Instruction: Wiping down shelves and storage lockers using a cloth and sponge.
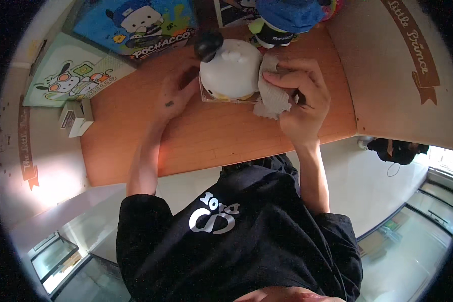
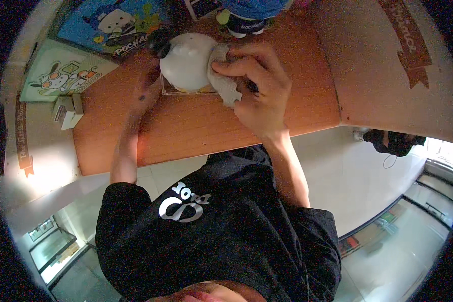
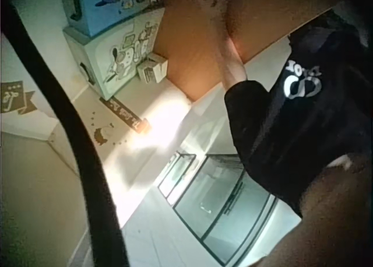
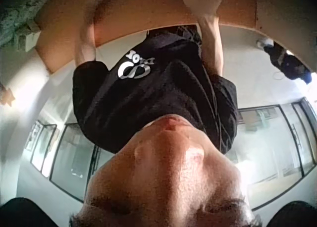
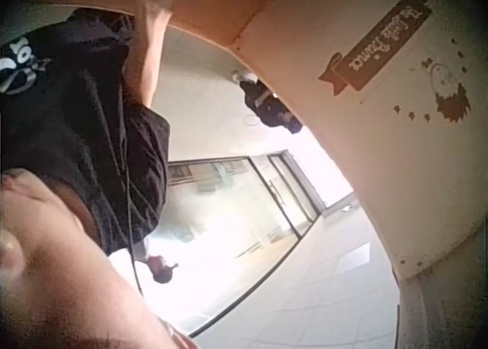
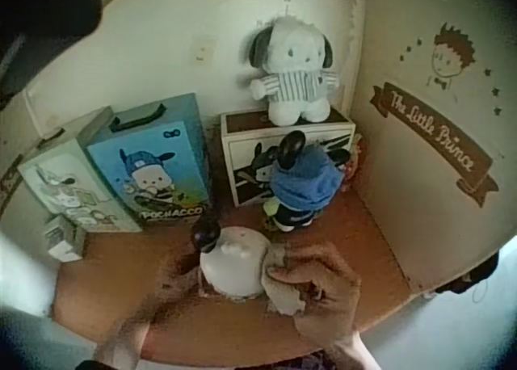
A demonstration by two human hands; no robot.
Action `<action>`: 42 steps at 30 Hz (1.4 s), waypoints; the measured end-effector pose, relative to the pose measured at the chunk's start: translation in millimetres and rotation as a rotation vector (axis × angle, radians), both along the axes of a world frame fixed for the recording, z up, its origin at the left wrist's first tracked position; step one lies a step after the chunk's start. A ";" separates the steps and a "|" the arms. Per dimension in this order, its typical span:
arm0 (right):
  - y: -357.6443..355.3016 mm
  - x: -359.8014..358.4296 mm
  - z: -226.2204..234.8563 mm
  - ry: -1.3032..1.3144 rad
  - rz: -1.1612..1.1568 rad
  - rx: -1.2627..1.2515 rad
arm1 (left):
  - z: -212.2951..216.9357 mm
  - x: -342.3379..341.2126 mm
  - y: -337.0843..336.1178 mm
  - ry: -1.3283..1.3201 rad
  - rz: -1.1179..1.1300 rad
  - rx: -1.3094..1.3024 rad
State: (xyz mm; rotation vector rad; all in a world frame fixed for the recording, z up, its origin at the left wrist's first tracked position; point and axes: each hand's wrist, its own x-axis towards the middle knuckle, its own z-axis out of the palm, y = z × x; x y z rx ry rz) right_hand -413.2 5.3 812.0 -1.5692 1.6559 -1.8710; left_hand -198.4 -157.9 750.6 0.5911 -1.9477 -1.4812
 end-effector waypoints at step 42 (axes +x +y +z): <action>16.4 -8.6 -1.7 -0.060 -0.022 0.045 | -34.8 12.3 -13.8 -0.186 0.183 0.192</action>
